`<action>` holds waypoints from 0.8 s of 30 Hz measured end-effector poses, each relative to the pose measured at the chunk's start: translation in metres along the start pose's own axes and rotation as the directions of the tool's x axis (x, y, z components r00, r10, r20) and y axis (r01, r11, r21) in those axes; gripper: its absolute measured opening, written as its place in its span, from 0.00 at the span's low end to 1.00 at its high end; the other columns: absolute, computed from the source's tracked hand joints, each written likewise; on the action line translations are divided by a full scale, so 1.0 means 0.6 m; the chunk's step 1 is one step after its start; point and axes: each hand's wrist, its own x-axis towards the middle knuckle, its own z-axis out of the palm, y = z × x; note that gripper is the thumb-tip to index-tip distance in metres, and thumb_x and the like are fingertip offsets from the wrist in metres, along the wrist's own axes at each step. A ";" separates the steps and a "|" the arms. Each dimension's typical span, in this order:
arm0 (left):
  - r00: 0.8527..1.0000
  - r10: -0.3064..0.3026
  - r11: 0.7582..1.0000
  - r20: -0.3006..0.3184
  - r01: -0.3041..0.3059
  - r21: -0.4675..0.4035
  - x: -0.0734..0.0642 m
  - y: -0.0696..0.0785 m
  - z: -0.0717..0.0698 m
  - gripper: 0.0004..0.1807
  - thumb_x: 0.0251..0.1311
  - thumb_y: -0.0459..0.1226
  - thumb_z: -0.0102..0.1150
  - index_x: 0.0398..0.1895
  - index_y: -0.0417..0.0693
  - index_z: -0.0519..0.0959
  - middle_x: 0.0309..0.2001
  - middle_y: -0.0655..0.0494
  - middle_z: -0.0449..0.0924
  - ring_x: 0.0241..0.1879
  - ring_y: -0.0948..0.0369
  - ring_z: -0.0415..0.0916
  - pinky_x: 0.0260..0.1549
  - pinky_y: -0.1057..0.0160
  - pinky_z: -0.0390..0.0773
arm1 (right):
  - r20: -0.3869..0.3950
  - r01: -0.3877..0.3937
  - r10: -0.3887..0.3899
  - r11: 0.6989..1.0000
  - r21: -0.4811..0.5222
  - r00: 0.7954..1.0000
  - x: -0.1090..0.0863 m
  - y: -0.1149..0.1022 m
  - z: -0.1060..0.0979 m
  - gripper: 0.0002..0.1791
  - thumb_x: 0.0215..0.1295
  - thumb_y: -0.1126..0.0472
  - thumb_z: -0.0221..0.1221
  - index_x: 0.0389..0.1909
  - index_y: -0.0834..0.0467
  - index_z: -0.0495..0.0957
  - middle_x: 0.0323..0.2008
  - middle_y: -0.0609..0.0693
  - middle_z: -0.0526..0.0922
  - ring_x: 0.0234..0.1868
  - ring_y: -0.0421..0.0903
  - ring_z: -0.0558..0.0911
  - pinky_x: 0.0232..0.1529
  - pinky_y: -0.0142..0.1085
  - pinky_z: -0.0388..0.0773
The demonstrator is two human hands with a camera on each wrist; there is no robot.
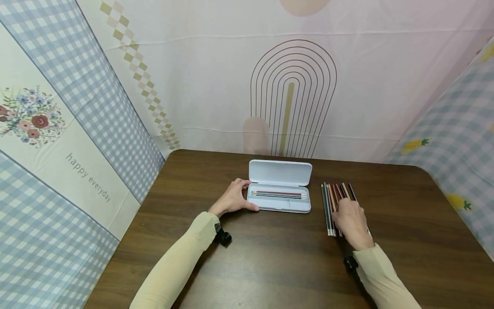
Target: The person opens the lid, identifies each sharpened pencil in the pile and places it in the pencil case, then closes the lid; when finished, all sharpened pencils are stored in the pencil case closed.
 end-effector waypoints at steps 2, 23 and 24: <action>1.000 0.000 1.000 -0.003 0.000 0.003 -0.001 0.001 0.000 0.57 0.46 0.49 0.90 0.79 0.42 0.71 0.69 0.41 0.74 0.71 0.47 0.70 0.75 0.46 0.72 | 0.008 -0.010 0.010 1.000 -0.012 1.000 0.002 0.001 0.000 0.22 0.63 0.69 0.60 0.12 0.53 0.64 0.16 0.49 0.69 0.21 0.50 0.72 0.22 0.40 0.68; 1.000 0.002 1.000 -0.003 -0.002 0.010 0.000 0.000 0.000 0.57 0.46 0.50 0.89 0.79 0.42 0.71 0.68 0.42 0.74 0.70 0.48 0.70 0.74 0.46 0.73 | 0.018 -0.039 0.040 0.998 -0.058 0.999 0.005 -0.006 0.000 0.21 0.68 0.67 0.60 0.14 0.57 0.69 0.18 0.54 0.73 0.21 0.52 0.74 0.23 0.43 0.71; 1.000 0.003 1.000 -0.002 -0.003 0.008 0.000 0.000 0.000 0.57 0.46 0.50 0.90 0.79 0.42 0.71 0.68 0.41 0.74 0.70 0.48 0.70 0.74 0.46 0.72 | 0.017 -0.045 0.046 0.997 -0.056 0.999 0.004 -0.007 -0.001 0.21 0.68 0.66 0.61 0.14 0.57 0.68 0.18 0.53 0.71 0.21 0.51 0.73 0.22 0.42 0.70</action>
